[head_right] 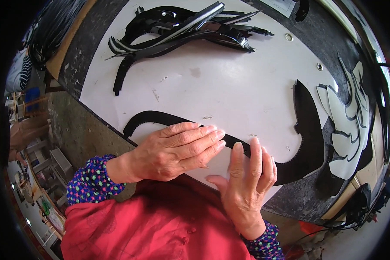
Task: Peeling adhesive backing from black trim pieces and sticking them onto white shoe upper components.
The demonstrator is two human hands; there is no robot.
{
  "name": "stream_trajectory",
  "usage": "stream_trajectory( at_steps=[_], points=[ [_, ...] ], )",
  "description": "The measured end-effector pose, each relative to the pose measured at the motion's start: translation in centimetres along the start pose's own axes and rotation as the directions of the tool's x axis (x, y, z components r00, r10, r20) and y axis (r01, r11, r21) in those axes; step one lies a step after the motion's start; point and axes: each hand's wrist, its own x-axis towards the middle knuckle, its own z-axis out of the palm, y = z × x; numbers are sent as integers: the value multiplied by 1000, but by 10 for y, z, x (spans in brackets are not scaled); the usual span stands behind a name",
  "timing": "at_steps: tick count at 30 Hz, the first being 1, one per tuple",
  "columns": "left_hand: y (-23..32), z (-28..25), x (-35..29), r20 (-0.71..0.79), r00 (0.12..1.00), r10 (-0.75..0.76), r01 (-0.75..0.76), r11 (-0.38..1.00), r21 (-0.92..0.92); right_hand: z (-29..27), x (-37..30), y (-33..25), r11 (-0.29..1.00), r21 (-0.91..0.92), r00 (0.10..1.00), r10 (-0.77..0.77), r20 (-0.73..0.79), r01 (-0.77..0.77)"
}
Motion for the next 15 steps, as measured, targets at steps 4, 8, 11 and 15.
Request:
stream_trajectory(
  at_steps=[4, 8, 11, 15],
  points=[
    [1, 0, 1, -8, 1000, -2, 1, 1000, -16, 4, 2, -8, 1000, 3, 999, 21, -29, -20],
    [-1, 1, 0, -14, 1000, -3, 3, 1000, -30, 3, 3, -8, 999, 37, 999, 23, -39, -22],
    [-2, 1, 0, -11, 1000, 20, -20, 1000, 7, -9, 3, 3, 985, 171, 999, 27, 17, -30],
    [0, 2, 0, -24, 1000, 9, -9, 1000, 9, -8, 0, 3, 974, 222, 998, 49, -33, -41]
  ],
)
